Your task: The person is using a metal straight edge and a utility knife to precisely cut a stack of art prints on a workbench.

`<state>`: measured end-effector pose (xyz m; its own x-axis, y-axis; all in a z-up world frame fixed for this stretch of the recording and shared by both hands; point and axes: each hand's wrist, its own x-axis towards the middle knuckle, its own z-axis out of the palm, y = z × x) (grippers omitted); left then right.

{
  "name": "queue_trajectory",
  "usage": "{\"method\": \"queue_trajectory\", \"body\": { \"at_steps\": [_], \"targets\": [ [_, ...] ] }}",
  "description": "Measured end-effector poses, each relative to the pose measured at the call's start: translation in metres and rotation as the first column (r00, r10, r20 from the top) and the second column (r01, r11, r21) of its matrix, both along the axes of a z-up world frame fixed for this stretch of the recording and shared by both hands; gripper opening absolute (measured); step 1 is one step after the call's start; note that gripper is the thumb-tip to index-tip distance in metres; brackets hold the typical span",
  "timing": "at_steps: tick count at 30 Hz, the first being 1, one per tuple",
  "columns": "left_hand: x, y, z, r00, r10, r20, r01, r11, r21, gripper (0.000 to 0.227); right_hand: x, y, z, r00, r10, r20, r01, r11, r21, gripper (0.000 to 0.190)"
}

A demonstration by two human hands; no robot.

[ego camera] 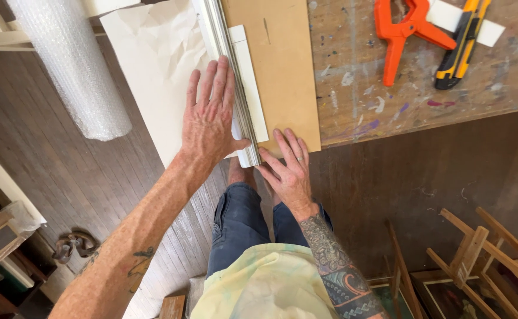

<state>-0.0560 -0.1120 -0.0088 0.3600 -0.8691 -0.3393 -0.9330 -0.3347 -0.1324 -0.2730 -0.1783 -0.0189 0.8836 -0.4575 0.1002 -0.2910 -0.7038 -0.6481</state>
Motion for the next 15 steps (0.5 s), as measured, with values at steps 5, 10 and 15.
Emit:
{"method": "queue_trajectory", "body": {
  "at_steps": [5,10,15],
  "targets": [
    [-0.005,-0.022,0.018,0.963,0.166,-0.213,-0.144,0.983,0.114,0.151,0.003,-0.067,0.037,0.992,-0.123,-0.016,0.123,0.992,-0.021,0.041],
    [-0.010,-0.021,0.012,0.974,0.162,-0.159,-0.133,0.974,0.182,0.152,0.017,-0.195,0.062,0.857,-0.434,-0.278,0.370,0.893,-0.256,0.105],
    [-0.007,-0.013,-0.011,0.999,0.040,-0.004,-0.039,0.992,0.121,0.168,0.030,-0.254,0.015,0.742,-0.477,-0.472,0.250,0.849,-0.465,0.092]
  ]
}}
